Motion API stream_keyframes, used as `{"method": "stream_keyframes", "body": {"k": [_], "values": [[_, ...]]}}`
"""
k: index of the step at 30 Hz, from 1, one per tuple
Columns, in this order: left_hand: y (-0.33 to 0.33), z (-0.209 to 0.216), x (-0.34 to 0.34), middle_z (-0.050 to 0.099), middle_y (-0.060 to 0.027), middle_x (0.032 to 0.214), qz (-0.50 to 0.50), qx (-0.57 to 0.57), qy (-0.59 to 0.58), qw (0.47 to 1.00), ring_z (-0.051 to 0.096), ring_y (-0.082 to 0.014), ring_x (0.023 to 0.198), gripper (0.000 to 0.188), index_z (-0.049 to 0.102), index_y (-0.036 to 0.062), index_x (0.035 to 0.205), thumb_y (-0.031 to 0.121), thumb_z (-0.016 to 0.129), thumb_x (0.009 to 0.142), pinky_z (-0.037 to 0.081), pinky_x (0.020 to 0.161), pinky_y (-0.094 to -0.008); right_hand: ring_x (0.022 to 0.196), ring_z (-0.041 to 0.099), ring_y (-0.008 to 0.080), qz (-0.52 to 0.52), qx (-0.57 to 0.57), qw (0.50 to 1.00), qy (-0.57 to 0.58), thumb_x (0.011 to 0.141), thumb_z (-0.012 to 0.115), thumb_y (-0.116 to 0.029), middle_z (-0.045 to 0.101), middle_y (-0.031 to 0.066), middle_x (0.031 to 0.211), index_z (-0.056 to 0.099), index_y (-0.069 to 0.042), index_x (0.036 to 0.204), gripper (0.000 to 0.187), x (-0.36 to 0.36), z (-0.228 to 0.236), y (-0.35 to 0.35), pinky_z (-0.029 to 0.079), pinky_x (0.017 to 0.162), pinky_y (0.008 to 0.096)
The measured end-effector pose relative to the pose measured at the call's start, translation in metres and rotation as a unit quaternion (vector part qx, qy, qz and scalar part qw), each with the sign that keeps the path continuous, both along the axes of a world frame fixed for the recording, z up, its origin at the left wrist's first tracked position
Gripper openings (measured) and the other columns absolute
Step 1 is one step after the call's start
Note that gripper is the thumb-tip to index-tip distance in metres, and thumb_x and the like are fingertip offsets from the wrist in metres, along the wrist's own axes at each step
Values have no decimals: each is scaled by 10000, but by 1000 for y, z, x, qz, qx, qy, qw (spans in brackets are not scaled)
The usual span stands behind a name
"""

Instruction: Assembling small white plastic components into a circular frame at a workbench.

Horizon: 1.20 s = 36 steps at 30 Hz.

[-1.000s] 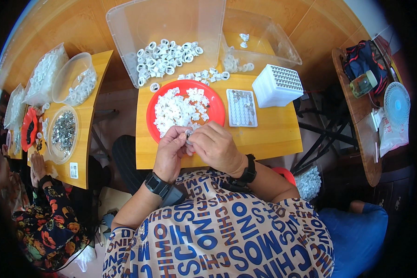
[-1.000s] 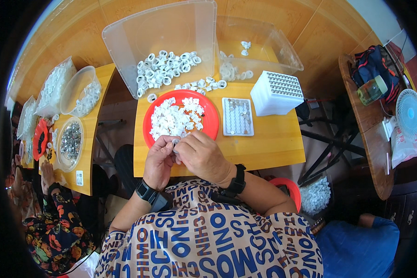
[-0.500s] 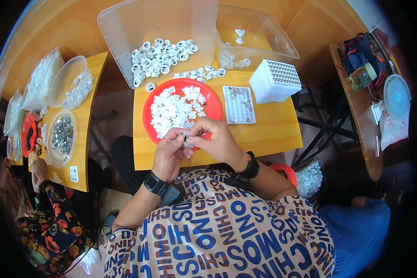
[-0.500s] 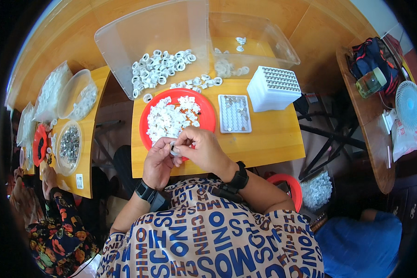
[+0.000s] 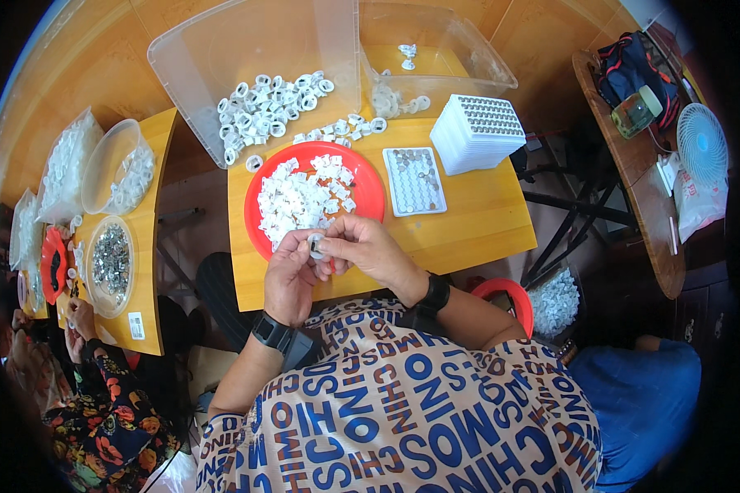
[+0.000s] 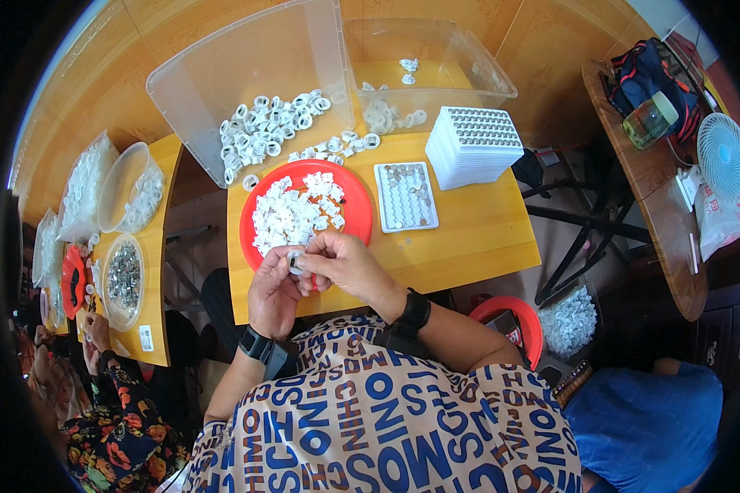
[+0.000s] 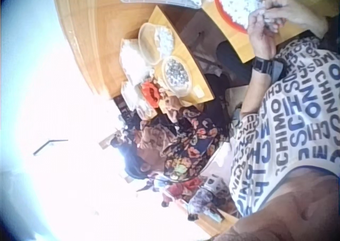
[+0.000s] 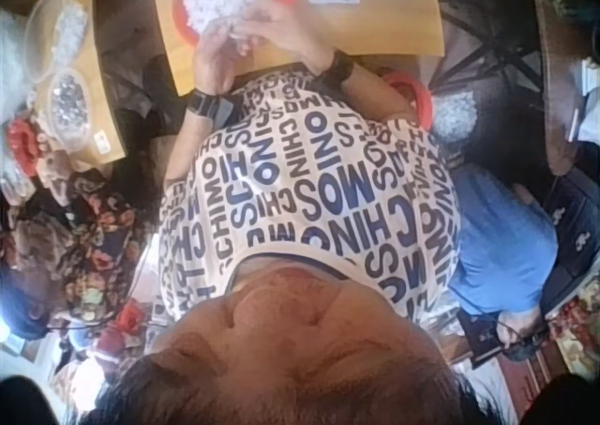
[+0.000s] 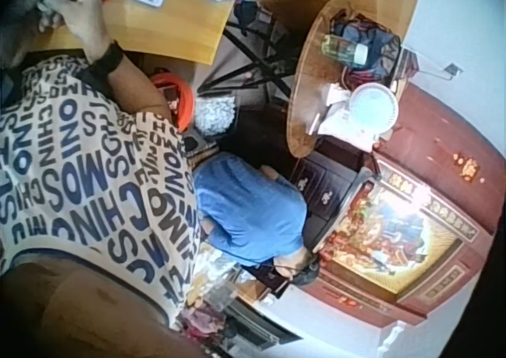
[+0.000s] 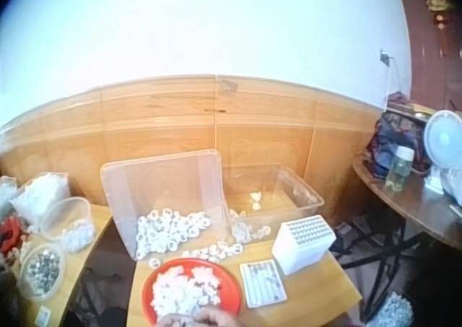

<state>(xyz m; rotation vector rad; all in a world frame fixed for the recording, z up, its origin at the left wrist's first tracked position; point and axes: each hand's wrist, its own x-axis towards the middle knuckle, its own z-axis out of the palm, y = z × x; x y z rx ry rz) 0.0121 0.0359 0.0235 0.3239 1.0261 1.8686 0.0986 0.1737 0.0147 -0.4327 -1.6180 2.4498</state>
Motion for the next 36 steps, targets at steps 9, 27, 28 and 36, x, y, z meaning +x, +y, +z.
{"method": "stream_keyframes", "body": {"k": [9,27,28,36], "values": [[0,-3,0,610,-59,857,12,2,-13,1000,566,-120,703,253,540,20,1119,212,462,972,453,649,-244,600,574,62,3,42,999,10,880,655,-170,623,23,724,565,-24,870,172,-2,-5,2,453,517,192],[2,-5,2,591,-34,760,16,-25,-15,999,560,-116,636,246,528,49,1075,260,445,980,444,572,-237,576,565,61,-4,100,995,-20,893,624,-148,609,13,675,549,-21,832,160,0,-5,-2,449,497,201],[2,-5,2,591,-34,761,13,-27,-16,999,561,-113,637,243,527,50,1074,258,443,981,445,573,-234,577,560,59,-4,105,994,-29,893,625,-153,610,12,678,554,-19,834,163,1,-5,-2,449,499,202],[0,-2,1,600,-38,772,6,-33,-25,999,570,-121,648,241,527,53,1078,258,445,982,451,580,-237,595,569,54,-3,114,993,-41,897,616,-151,612,13,688,560,-20,838,154,-1,-1,-4,458,506,200]]}}
